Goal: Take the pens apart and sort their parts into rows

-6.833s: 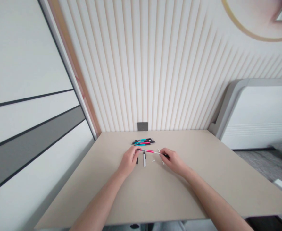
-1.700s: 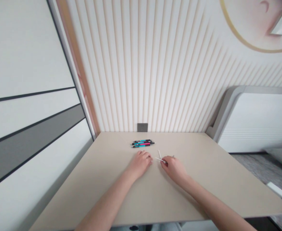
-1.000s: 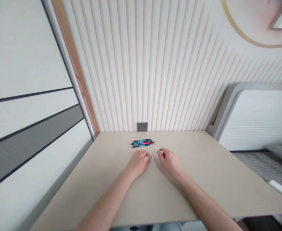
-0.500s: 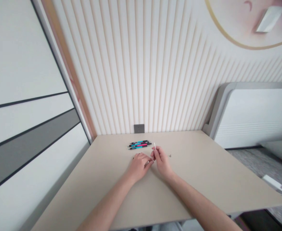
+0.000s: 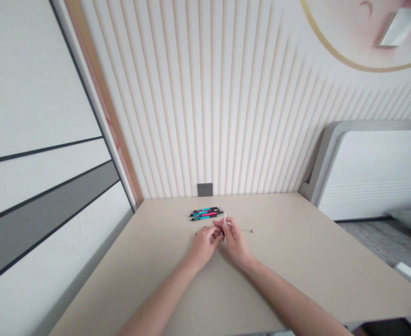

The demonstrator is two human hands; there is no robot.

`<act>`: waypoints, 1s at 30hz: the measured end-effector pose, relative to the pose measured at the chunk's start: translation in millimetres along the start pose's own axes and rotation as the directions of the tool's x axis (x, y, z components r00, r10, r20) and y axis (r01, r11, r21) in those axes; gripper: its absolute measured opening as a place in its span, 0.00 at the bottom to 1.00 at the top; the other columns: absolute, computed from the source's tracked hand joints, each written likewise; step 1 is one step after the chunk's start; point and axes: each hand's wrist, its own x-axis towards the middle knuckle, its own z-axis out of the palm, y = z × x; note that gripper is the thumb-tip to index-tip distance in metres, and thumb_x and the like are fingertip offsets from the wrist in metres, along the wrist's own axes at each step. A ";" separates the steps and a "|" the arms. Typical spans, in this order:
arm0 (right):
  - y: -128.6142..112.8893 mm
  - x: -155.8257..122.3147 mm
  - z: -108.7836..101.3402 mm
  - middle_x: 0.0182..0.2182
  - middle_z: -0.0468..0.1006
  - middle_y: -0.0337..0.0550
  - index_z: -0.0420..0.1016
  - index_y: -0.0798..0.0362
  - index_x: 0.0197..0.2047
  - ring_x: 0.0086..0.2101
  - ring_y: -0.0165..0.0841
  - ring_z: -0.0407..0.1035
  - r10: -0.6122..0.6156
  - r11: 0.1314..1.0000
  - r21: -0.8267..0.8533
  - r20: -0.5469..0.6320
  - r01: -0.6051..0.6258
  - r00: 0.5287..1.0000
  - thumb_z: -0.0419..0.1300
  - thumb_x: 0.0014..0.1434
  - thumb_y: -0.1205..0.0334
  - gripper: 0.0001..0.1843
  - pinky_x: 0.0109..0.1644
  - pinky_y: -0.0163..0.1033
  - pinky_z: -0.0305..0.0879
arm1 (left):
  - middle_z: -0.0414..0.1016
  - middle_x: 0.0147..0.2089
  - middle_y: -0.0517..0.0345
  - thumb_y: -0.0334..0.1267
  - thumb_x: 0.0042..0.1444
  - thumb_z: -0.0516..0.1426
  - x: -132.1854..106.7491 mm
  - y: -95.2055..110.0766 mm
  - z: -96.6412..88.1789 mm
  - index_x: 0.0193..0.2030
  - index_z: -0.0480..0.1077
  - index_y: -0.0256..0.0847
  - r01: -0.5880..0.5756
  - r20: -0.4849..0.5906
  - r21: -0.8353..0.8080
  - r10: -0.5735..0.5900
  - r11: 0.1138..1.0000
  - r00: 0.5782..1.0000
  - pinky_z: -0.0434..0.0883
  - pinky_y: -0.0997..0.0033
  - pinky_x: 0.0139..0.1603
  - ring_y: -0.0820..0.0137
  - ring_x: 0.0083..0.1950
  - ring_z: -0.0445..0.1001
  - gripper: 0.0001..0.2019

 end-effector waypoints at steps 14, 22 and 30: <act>-19.6 18.4 -25.3 0.35 0.78 0.45 0.74 0.53 0.40 0.37 0.36 0.70 -0.126 0.959 -0.272 -0.179 0.074 0.976 0.53 0.62 0.44 0.20 0.42 0.39 0.66 | 0.77 0.36 0.56 0.33 0.57 0.57 -2.7 3.1 -1.0 0.38 0.72 0.41 -0.017 0.019 0.079 0.016 0.997 1.000 0.70 0.66 0.44 0.65 0.39 0.73 0.04; -18.7 28.4 -50.0 0.32 0.78 0.47 0.75 0.58 0.45 0.34 0.37 0.71 -0.116 0.947 -0.322 -0.317 0.008 0.941 0.54 0.59 0.41 0.27 0.38 0.39 0.66 | 0.76 0.36 0.57 0.32 0.57 0.57 -3.1 2.2 -2.2 0.38 0.72 0.41 -0.011 0.015 0.105 0.010 0.994 1.000 0.69 0.66 0.43 0.65 0.40 0.73 0.04; -18.3 19.6 -58.6 0.34 0.81 0.46 0.78 0.54 0.47 0.33 0.36 0.73 -0.029 0.599 -0.794 -0.147 -0.101 0.989 0.50 0.63 0.49 0.22 0.38 0.36 0.63 | 0.76 0.35 0.57 0.34 0.58 0.55 -4.8 3.2 -7.7 0.38 0.71 0.41 -0.023 0.014 0.133 0.022 0.991 1.000 0.69 0.66 0.43 0.65 0.40 0.73 0.04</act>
